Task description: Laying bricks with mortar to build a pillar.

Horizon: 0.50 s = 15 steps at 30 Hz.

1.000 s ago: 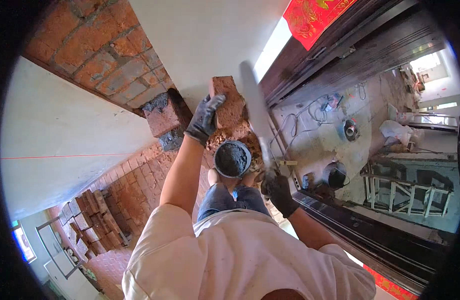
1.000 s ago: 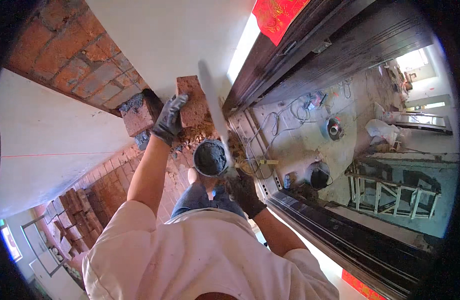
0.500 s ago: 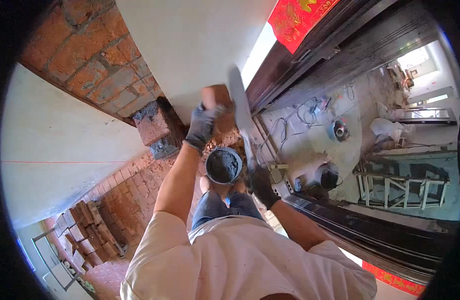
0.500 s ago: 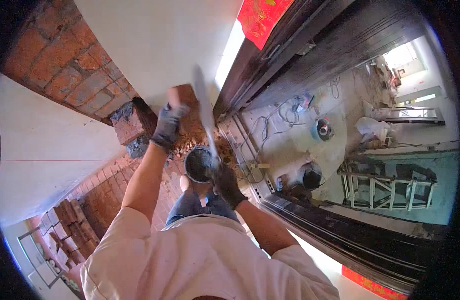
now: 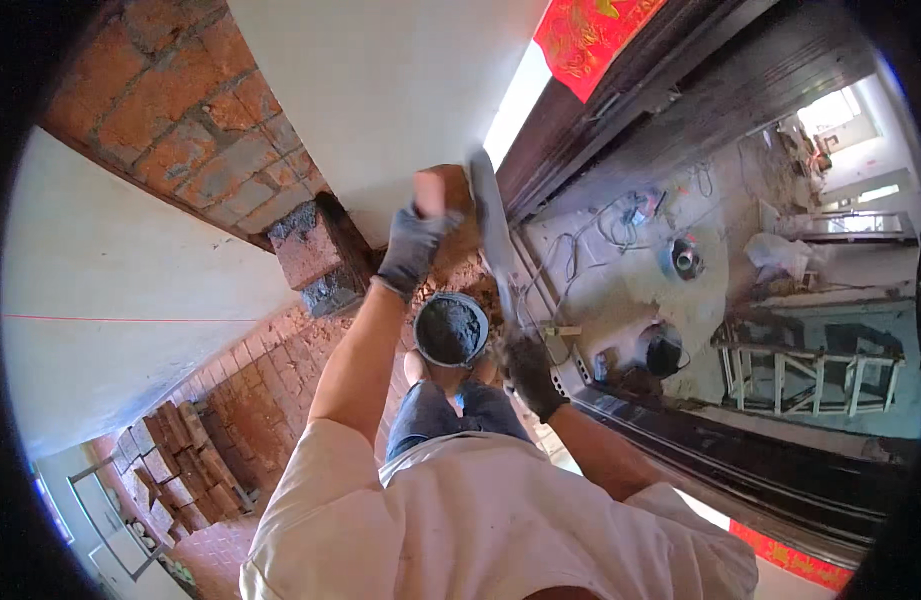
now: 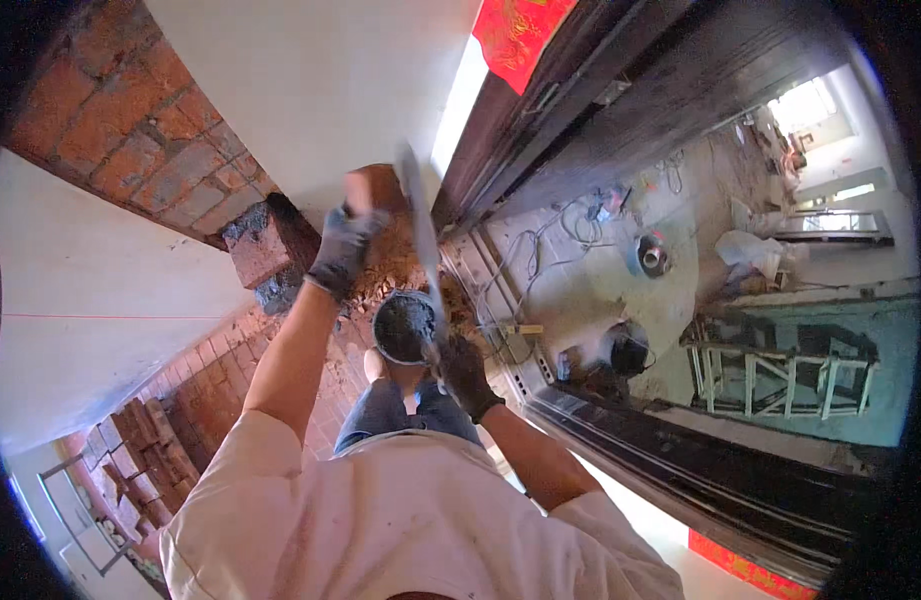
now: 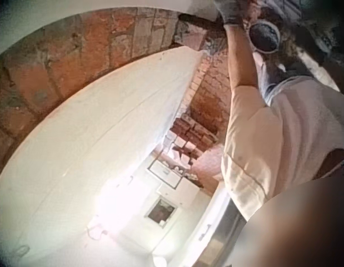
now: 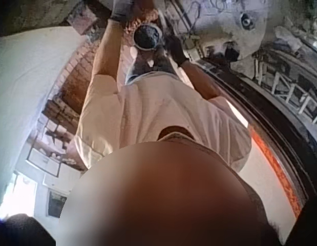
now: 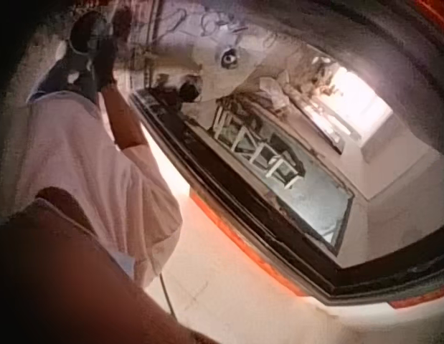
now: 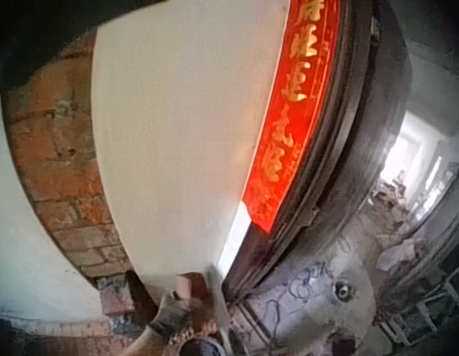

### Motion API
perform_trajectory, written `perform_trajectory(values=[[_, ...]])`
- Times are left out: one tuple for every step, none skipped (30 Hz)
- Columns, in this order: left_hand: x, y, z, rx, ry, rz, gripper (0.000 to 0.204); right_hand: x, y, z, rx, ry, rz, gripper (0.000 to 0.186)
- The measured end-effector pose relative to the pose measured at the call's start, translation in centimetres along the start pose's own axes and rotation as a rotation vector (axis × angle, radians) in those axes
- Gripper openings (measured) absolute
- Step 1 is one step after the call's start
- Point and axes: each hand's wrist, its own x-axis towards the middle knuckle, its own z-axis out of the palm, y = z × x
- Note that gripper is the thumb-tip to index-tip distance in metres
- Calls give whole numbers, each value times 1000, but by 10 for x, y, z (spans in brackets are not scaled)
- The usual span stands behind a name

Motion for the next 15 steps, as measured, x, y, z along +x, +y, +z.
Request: perform_trajectory(values=[[1, 1, -3, 357, -53, 36, 30, -14, 5, 17, 106, -177, 234, 16], [5, 1, -4, 334, -46, 83, 30, -21, 5, 28, 193, -256, 440, 16], [11, 1, -8, 222, -48, 143, 28, -18, 18, 26, 430, -212, 621, 16], [5, -6, -9, 127, -43, 124, 26, -7, 32, 15, 710, -149, 830, 17], [5, -11, -10, 17, 54, -59, 25, 12, 45, -4, 1061, -3, 948, 18], [2, -15, -11, -177, 105, -155, 23, 37, 55, -28, 1270, 132, 901, 18], [2, -17, -10, -186, 75, -71, 23, 62, 61, -55, 1397, 223, 752, 19], [-3, -20, -9, -188, 75, -49, 24, 84, 66, -81, 1502, 171, 638, 20], [-3, -21, -6, -208, 48, -12, 24, 102, 68, -102, 1576, 97, 478, 21], [-6, -21, -4, -190, 81, -48, 24, 116, 67, -108, 1595, -109, 319, 25], [-6, -19, -2, -207, 59, -61, 25, 119, 60, -108, 1600, -311, 154, 30], [-5, -17, 0, -228, 33, -62, 27, 117, 58, -103, 1581, -515, -24, 36], [-3, -14, 1, -236, 29, -50, 27, 99, 46, -85, 1304, -458, -81, 33], [-1, -12, 0, -200, 39, -51, 29, 72, 20, -60, 856, -335, 20, 29], [2, -12, -1, -201, -5, -1, 31, 45, 3, -38, 379, -340, 102, 26]])
